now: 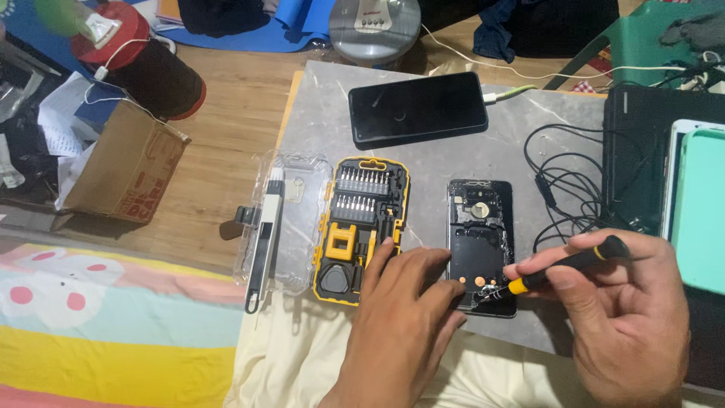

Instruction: The person uses a precision screwdriver to remove screws from a disassembled smartphone on a work surface. They select different screwdriver bits from a toolkit, unscrew components, and handle several other smartphones and a laptop nearby.

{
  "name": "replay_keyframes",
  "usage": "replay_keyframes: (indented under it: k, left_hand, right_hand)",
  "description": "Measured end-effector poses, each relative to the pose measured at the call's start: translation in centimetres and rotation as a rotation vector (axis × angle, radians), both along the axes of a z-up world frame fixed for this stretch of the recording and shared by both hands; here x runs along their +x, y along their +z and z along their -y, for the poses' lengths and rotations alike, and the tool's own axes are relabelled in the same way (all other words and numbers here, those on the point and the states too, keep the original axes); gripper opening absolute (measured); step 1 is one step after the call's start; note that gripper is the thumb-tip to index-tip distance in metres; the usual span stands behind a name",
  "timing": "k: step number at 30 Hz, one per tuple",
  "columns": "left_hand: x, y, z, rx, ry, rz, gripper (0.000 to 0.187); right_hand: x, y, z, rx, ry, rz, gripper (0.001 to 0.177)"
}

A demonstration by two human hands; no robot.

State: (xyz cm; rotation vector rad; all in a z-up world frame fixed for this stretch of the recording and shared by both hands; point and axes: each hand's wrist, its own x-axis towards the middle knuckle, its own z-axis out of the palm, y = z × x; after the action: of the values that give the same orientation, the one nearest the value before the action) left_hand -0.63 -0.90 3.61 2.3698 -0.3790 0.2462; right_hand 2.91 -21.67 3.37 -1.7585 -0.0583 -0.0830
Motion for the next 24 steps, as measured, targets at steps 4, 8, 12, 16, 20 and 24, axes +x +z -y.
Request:
replay_keyframes:
  k: [4,8,12,16,20,24]
  left_hand:
    - [-0.2,0.2,-0.1,-0.028,0.042,0.010,0.035]
    - [-0.5,0.3,-0.4,0.006,0.099,0.030,0.036]
    - [-0.6,0.1,-0.4,0.003,0.109,0.000,0.036]
    - [-0.6,0.0,-0.4,0.002,0.122,0.000,0.037]
    - [-0.7,0.1,-0.4,-0.013,0.133,-0.022,0.037]
    - [-0.7,0.1,-0.3,-0.013,0.131,-0.026,0.037]
  right_hand:
    - [-0.5,0.2,-0.4,-0.022,0.012,0.037,0.030]
    - [-0.8,0.1,-0.5,-0.038,0.031,0.063,0.031]
    - [-0.6,-0.2,-0.4,-0.010,0.142,0.042,0.034]
    - [-1.1,-0.9,-1.1,0.078,0.121,0.054,0.035]
    - [-1.4,-1.2,-1.4,0.082,0.103,0.050,0.035]
    - [-1.4,-1.2,-1.7,0.090,0.093,0.061,0.036]
